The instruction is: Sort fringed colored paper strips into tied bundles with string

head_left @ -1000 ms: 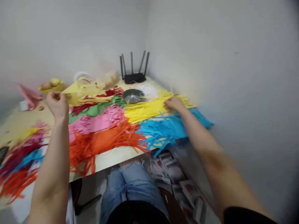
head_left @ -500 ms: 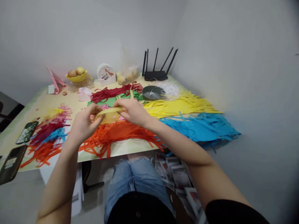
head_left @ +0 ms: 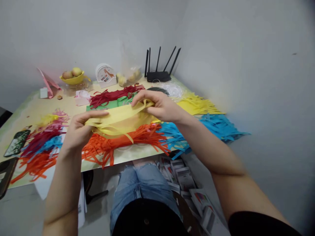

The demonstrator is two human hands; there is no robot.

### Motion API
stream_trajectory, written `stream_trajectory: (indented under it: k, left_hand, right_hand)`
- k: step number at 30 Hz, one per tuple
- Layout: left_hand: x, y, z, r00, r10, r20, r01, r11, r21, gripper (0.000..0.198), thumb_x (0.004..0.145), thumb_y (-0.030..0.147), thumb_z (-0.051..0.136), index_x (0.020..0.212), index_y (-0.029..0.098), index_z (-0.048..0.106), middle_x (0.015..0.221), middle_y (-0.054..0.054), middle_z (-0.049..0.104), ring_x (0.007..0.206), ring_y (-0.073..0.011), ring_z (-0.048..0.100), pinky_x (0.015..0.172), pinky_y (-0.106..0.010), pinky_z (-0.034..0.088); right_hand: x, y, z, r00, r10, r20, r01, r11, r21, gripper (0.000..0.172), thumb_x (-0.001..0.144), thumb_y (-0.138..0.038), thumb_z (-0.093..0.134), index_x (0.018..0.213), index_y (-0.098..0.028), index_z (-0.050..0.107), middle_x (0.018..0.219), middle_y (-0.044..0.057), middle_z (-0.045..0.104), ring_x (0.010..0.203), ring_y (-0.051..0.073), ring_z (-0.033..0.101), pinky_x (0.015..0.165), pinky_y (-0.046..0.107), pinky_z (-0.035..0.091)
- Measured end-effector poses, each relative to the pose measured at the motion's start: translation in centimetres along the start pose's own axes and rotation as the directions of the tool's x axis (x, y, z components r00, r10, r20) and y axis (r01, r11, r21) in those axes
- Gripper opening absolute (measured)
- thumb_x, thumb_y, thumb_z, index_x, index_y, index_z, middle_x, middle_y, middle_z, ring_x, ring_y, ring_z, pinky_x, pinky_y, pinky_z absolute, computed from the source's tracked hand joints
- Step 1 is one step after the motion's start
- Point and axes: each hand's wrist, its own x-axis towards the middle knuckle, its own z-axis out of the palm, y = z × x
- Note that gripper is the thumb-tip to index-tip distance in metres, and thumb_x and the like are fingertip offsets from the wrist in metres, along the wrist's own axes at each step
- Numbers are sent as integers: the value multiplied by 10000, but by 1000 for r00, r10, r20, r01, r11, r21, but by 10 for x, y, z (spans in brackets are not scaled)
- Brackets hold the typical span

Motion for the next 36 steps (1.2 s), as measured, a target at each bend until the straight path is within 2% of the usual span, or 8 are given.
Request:
stream_trajectory:
  k: [5, 14, 17, 21, 24, 26, 30, 36]
  left_hand:
    - [-2, 6, -15, 989, 75, 132, -81, 996, 45, 120, 703, 123, 691, 735, 179, 791, 780, -51, 742, 717, -170, 643, 631, -273, 502]
    - [10, 31, -21, 893, 227, 388, -360, 879, 314, 257, 819, 132, 601, 616, 194, 745, 810, -53, 699, 683, -138, 615, 614, -262, 474]
    - [11, 38, -32, 867, 151, 476, -398, 784, 476, 237, 860, 184, 583, 734, 217, 781, 931, -65, 708, 797, -172, 661, 682, -274, 501]
    - [16, 44, -39, 739, -7, 673, -411, 787, 459, 214, 892, 276, 638, 1071, 283, 756, 1298, -61, 673, 1257, -266, 601, 980, -350, 517]
    - [25, 41, -13, 827, 93, 555, -332, 877, 348, 479, 833, 367, 747, 1287, 282, 621, 1449, -82, 577, 1350, -277, 533, 1098, -399, 464]
    - [31, 35, 10, 867, 45, 496, -274, 875, 399, 509, 811, 471, 754, 1241, 225, 635, 1260, -92, 681, 1172, -271, 638, 990, -375, 529]
    - [33, 23, 38, 813, -175, 556, -109, 892, 440, 467, 879, 599, 601, 993, 155, 692, 893, -51, 720, 807, -202, 673, 707, -283, 540]
    - [15, 14, 53, 907, 80, 413, -297, 816, 496, 793, 752, 483, 770, 1433, 215, 464, 1362, -124, 604, 1161, -285, 627, 937, -361, 525]
  right_hand:
    - [-7, 3, -12, 994, -37, 102, 35, 999, 20, 359, 699, -39, 427, 910, -164, 690, 921, 20, 681, 852, 120, 594, 777, 245, 456]
    - [-5, -10, -33, 945, -25, 326, 90, 978, -187, 315, 854, -145, 520, 1053, -185, 760, 1194, 55, 636, 936, 132, 589, 794, 264, 456]
    - [-2, -15, -33, 951, 13, 308, 66, 968, -243, 260, 913, -220, 528, 1004, -166, 766, 1128, 60, 661, 877, 124, 588, 762, 262, 446]
    - [4, -29, -30, 949, 24, 315, 95, 929, -358, 265, 934, -215, 508, 904, -143, 761, 1031, 68, 684, 837, 130, 581, 751, 268, 432]
    - [8, -39, -30, 923, 29, 385, 129, 916, -379, 275, 941, -205, 495, 898, -141, 759, 1047, 74, 685, 851, 137, 577, 768, 275, 428]
    - [8, -43, -32, 915, 44, 401, 121, 918, -378, 271, 945, -212, 498, 924, -152, 761, 1064, 69, 681, 858, 139, 573, 780, 280, 426]
    - [2, -43, -38, 917, 88, 388, 67, 928, -368, 265, 941, -222, 509, 947, -163, 768, 1046, 63, 687, 845, 137, 577, 770, 281, 436]
    - [-2, -36, -39, 941, 119, 316, -26, 959, -283, 225, 903, -253, 577, 935, -189, 790, 979, 40, 713, 788, 123, 597, 732, 277, 458]
